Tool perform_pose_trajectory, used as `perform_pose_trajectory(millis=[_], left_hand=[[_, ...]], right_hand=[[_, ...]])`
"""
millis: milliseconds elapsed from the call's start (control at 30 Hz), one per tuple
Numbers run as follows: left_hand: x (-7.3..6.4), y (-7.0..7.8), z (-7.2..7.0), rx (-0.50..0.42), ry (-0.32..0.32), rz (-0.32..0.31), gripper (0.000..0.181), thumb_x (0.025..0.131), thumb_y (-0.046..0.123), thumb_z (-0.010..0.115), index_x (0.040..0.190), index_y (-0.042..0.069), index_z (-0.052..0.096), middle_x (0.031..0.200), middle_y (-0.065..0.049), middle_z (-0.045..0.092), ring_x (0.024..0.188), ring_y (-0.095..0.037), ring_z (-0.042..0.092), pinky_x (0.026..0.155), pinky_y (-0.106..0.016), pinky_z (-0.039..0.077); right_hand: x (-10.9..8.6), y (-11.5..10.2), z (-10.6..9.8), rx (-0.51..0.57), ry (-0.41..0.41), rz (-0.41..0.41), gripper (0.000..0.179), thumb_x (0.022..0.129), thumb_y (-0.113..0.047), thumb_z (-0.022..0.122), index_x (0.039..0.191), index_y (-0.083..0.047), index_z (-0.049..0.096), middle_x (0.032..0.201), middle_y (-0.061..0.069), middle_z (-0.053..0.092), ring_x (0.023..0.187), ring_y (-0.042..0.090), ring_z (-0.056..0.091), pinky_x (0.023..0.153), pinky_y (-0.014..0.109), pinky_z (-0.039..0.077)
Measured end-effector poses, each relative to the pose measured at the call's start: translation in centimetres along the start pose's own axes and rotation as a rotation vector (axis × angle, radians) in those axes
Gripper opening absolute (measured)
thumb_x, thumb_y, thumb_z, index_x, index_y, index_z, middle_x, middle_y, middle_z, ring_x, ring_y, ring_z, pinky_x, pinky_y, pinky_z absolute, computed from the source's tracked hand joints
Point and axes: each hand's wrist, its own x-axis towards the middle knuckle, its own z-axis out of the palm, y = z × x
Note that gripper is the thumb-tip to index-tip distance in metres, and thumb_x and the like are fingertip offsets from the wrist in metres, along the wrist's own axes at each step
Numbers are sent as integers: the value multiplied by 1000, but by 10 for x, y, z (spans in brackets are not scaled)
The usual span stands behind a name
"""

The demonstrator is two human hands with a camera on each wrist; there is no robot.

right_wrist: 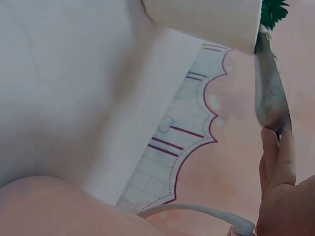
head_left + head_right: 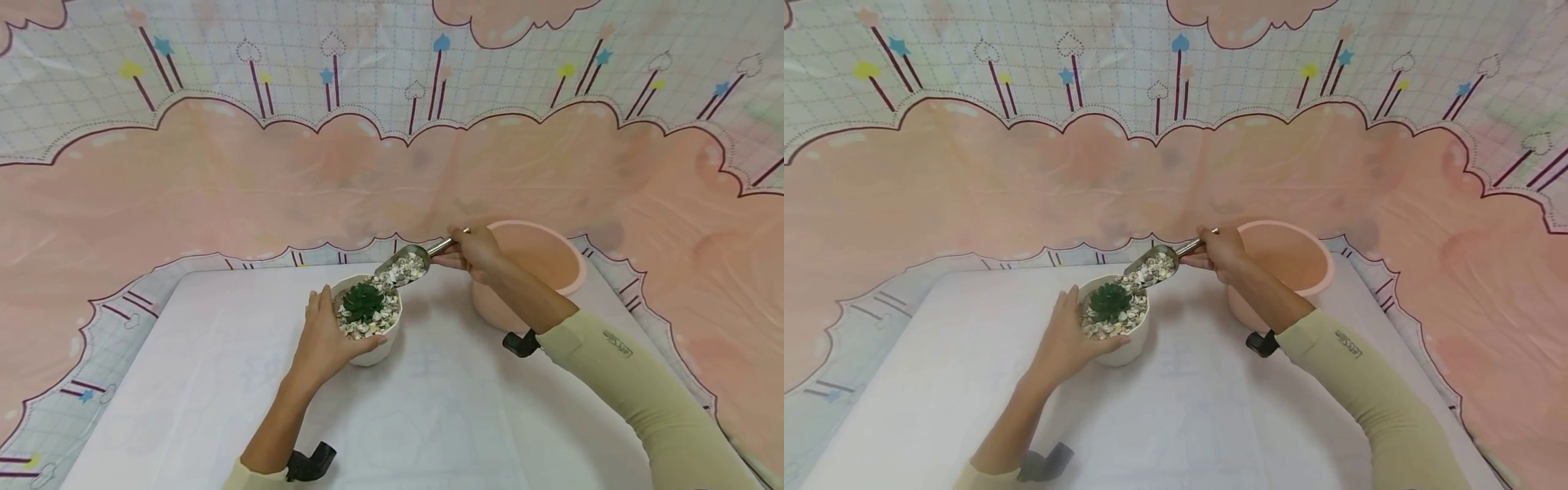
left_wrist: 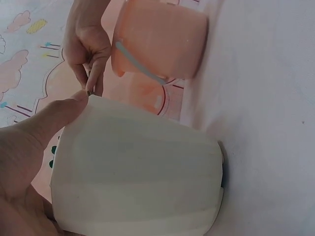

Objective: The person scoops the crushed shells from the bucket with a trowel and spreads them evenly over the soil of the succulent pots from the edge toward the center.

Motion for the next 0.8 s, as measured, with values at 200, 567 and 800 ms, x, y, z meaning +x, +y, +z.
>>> perform_pose_trajectory(millis=[200,567,800], left_hand=[[4,-5,-3,-8,-34,24,137,72,50,96,162,-12,13,167,-36,11,155,-53,12,118,-65,28],[11,-7,-14,-19,-99,49,137,75,48,94,164,-10,8,169,-35,4,156,-52,5,117,-68,27],[-1,12,-4,38,11,-73,141,74,59,92,161,-15,10,167,-39,6,156,-54,1,119,-67,23]], right_hand=[[-3,1,-1,-17,-23,-4,23,115,-12,40,113,7,53,78,16,73,65,23,77,74,30,61],[-4,-1,-2,2,-38,-16,22,114,-12,40,110,6,53,77,16,73,64,22,77,74,29,61],[-6,2,-3,1,-24,-15,21,114,-10,40,111,7,52,78,16,73,64,23,77,72,30,61]])
